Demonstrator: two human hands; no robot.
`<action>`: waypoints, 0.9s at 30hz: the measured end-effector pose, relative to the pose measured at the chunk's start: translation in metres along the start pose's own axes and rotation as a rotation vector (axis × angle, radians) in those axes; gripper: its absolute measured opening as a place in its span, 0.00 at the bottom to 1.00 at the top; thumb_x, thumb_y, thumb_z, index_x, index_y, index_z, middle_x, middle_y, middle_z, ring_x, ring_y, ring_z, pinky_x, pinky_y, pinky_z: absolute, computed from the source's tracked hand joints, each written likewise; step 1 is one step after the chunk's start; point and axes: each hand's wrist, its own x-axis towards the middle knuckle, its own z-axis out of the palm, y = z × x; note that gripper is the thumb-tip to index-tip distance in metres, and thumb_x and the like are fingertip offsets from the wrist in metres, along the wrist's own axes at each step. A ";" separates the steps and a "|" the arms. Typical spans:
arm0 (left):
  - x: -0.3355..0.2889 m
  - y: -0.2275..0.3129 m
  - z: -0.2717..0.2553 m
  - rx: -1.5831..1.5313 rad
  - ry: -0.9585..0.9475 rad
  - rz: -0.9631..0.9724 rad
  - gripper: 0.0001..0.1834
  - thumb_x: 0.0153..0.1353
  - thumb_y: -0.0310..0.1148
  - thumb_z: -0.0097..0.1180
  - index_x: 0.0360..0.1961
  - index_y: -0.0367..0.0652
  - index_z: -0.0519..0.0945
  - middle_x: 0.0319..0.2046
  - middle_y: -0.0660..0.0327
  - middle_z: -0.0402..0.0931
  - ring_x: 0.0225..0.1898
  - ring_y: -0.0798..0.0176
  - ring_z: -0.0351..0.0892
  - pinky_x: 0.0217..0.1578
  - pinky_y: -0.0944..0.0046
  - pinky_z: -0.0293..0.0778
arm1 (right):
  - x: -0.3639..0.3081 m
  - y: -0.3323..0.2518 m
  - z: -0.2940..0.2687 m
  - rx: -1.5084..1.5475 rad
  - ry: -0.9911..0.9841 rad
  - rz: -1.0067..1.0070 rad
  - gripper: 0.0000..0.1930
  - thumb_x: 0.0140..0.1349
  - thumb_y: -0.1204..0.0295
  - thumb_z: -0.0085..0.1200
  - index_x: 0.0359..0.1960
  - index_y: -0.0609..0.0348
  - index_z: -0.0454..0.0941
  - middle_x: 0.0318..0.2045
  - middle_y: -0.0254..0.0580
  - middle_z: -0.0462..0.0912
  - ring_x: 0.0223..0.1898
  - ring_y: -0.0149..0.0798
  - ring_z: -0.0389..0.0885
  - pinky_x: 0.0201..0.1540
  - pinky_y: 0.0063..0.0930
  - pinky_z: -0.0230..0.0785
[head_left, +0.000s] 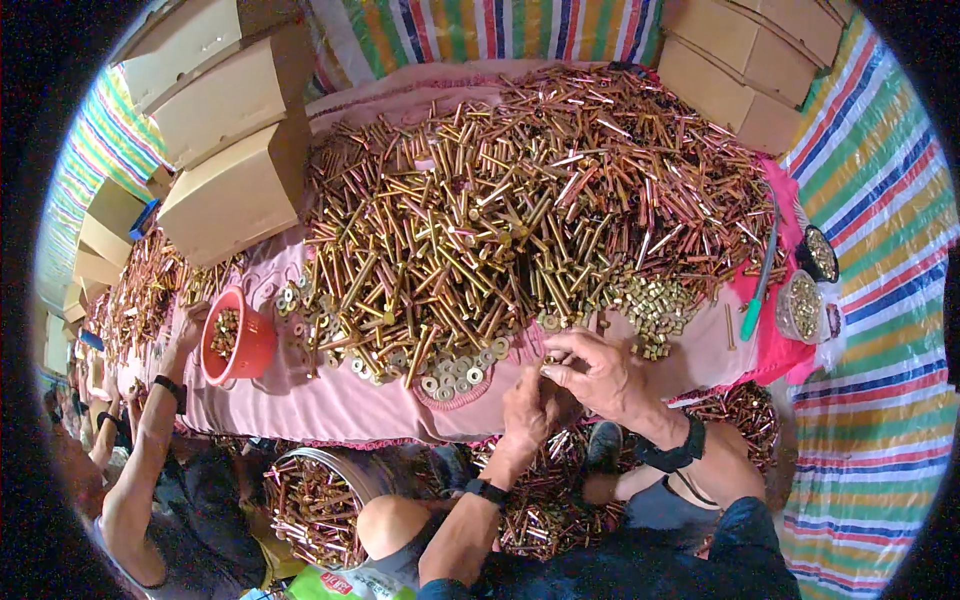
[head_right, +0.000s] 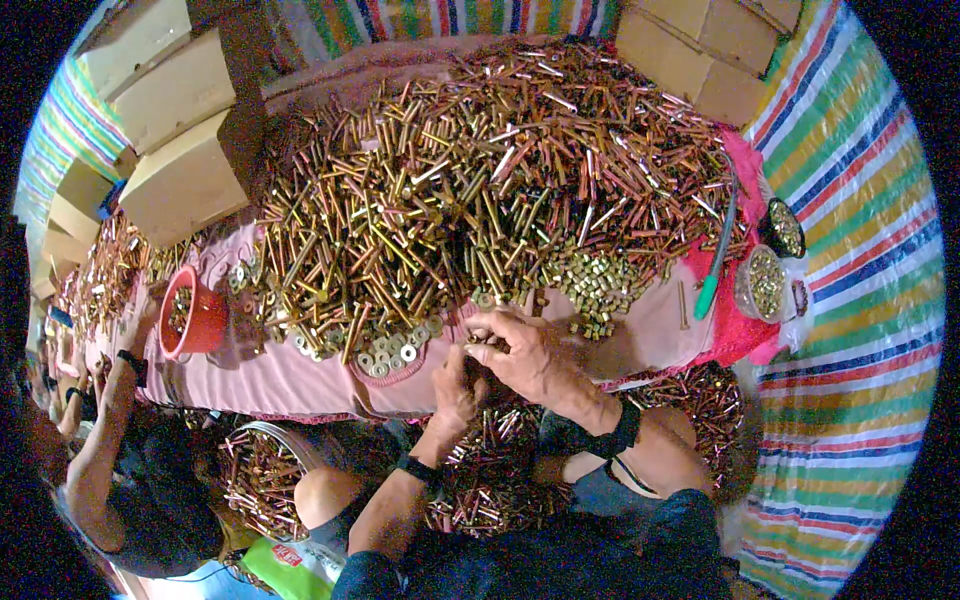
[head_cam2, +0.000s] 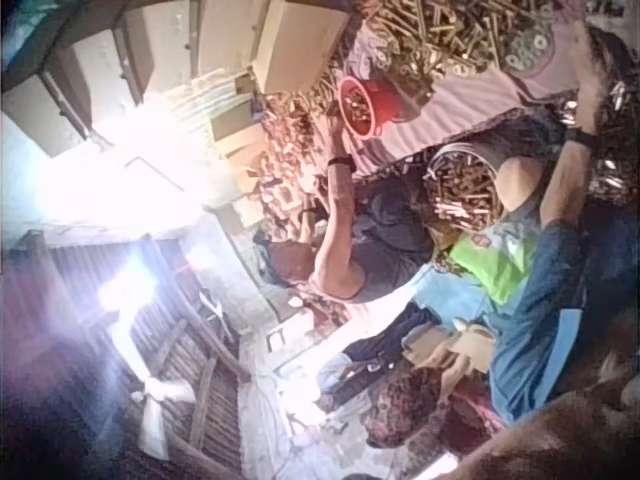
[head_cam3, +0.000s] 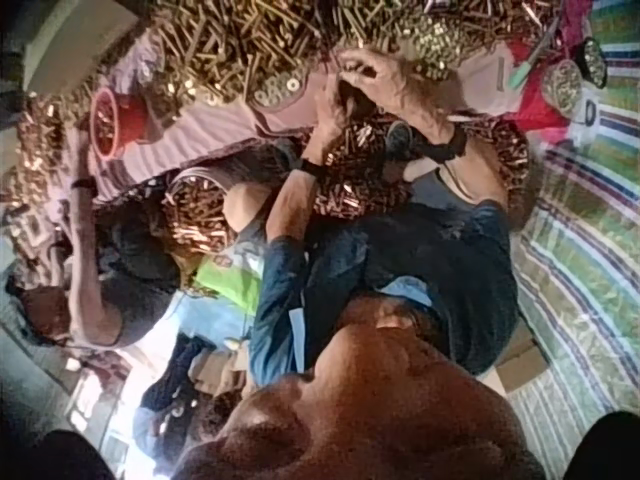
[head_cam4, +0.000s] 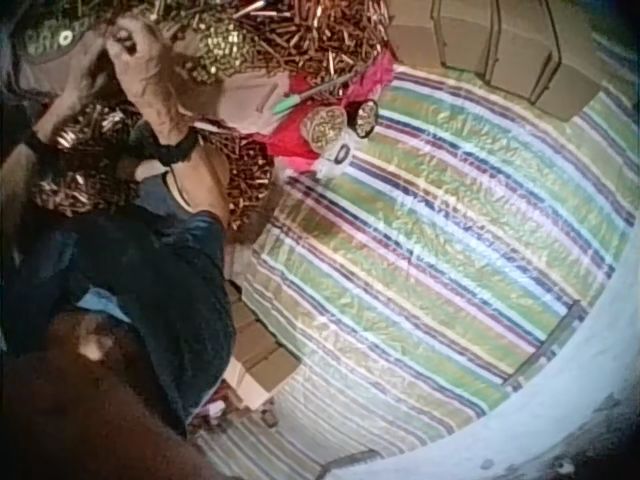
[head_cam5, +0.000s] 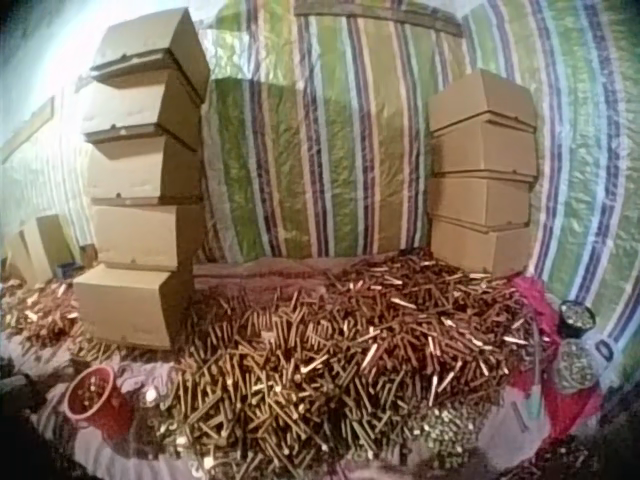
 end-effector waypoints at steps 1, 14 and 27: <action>0.000 -0.002 0.000 -0.007 0.000 0.000 0.28 0.54 0.21 0.55 0.59 0.40 0.72 0.33 0.47 0.77 0.34 0.40 0.80 0.34 0.47 0.76 | 0.000 0.003 0.002 -0.059 0.017 -0.070 0.10 0.60 0.75 0.63 0.42 0.64 0.82 0.40 0.43 0.83 0.40 0.42 0.84 0.44 0.31 0.77; 0.002 -0.003 0.005 -0.045 0.083 -0.010 0.12 0.58 0.25 0.55 0.44 0.42 0.74 0.26 0.49 0.80 0.27 0.44 0.83 0.28 0.53 0.76 | 0.004 0.012 0.001 -0.014 -0.087 0.082 0.13 0.61 0.65 0.66 0.38 0.64 0.81 0.31 0.45 0.84 0.34 0.39 0.85 0.37 0.35 0.77; -0.002 -0.009 0.007 0.049 0.059 0.014 0.16 0.56 0.27 0.59 0.46 0.42 0.76 0.30 0.52 0.79 0.30 0.49 0.80 0.32 0.56 0.75 | -0.002 0.019 0.010 -0.092 0.134 -0.202 0.12 0.60 0.66 0.64 0.31 0.64 0.80 0.28 0.43 0.80 0.33 0.46 0.80 0.40 0.40 0.73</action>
